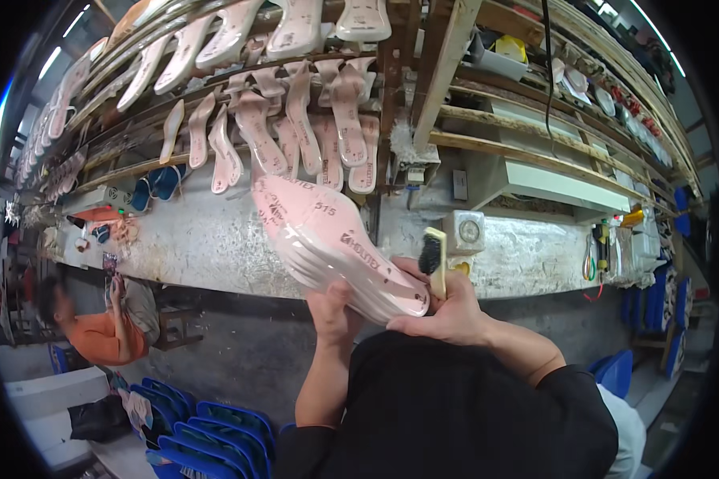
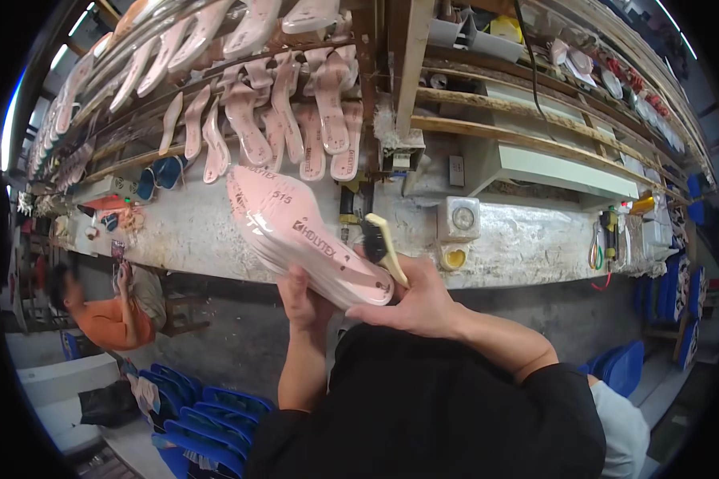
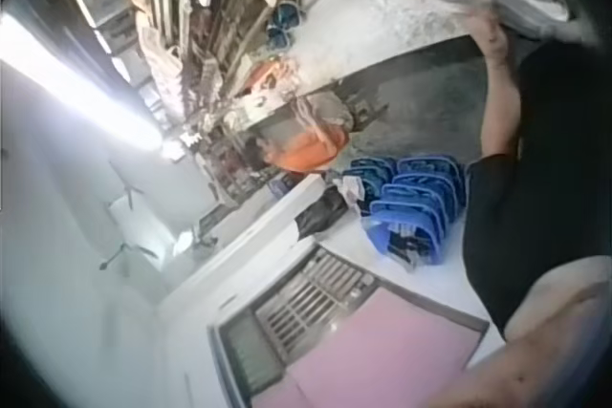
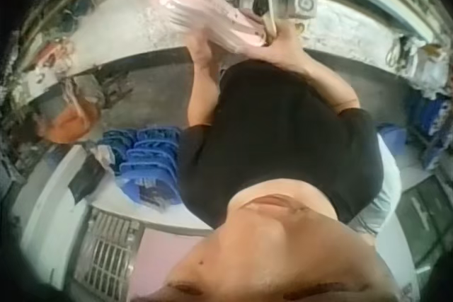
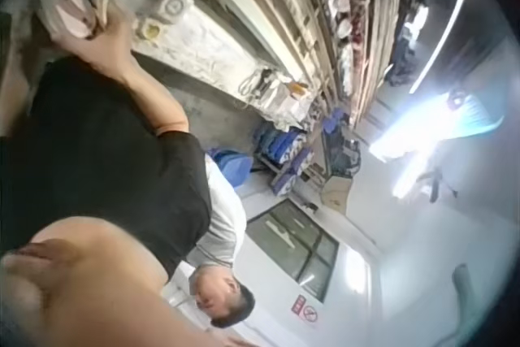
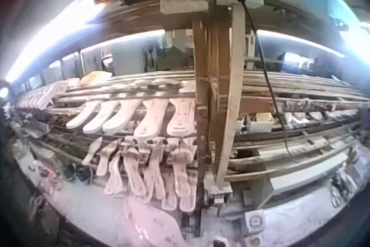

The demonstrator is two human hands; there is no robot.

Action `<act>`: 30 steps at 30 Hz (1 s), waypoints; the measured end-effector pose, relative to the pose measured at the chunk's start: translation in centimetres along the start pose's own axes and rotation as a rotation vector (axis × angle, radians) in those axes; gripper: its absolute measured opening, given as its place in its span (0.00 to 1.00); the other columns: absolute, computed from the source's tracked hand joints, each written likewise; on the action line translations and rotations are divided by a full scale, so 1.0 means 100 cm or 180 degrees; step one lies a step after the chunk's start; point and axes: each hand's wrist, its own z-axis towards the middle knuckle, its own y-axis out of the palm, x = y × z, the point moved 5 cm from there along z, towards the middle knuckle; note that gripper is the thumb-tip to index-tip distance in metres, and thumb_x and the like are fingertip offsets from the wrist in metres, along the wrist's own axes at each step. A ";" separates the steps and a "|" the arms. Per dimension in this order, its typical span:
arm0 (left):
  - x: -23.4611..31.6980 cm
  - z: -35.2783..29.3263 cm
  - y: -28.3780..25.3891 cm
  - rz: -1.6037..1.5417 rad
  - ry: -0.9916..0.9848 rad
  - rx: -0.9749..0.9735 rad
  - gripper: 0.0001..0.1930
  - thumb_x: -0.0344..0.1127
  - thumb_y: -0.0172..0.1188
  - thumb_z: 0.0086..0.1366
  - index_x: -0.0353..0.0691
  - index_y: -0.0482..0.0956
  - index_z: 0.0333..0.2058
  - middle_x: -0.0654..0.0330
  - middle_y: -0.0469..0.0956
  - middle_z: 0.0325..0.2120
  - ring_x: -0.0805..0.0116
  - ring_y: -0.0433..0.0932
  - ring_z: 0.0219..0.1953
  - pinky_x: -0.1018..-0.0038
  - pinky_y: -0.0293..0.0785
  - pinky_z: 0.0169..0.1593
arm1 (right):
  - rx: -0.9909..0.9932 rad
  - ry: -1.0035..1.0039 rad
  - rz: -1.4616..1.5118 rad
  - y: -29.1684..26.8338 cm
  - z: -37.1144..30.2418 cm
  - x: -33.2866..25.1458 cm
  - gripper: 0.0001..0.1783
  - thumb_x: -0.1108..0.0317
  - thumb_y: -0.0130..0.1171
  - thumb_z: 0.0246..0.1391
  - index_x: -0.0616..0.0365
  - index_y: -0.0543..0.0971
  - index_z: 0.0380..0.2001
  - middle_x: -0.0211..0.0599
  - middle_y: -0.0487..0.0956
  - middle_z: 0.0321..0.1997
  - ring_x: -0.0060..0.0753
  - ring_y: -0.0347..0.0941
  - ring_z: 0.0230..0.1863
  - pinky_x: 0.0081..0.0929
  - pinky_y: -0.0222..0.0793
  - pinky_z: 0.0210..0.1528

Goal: The person dips a brush into adhesive and applies it across shoe soles, placing each glued sole onto an overhead rack.

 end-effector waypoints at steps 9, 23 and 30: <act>-0.035 0.002 -0.036 0.0173 -0.0646 0.0089 0.37 0.49 0.62 0.62 0.30 0.63 0.62 0.51 0.74 0.52 0.58 0.77 0.52 0.58 0.78 0.53 | 0.0541 0.0416 -0.0454 -0.048 -0.022 0.031 0.24 0.61 0.75 0.52 0.60 0.79 0.49 0.26 0.79 0.38 0.14 0.67 0.31 0.19 0.67 0.33; -0.034 -0.014 -0.037 -0.1156 -0.1275 -0.0512 0.44 0.50 0.76 0.51 0.32 0.66 0.60 0.51 0.71 0.43 0.62 0.75 0.33 0.69 0.76 0.36 | 0.0024 0.2157 -0.5159 -0.268 -0.042 0.231 0.16 0.56 0.59 0.59 0.57 0.85 0.31 0.47 0.85 0.34 0.51 0.84 0.40 0.45 0.79 0.43; -0.022 -0.037 -0.041 -0.0039 -0.1112 0.0313 0.50 0.52 0.78 0.50 0.28 0.63 0.64 0.46 0.73 0.55 0.58 0.79 0.49 0.66 0.81 0.50 | 0.1471 0.0355 -0.4568 -0.221 0.001 0.093 0.19 0.56 0.70 0.51 0.58 0.84 0.40 0.48 0.83 0.35 0.50 0.80 0.39 0.43 0.75 0.44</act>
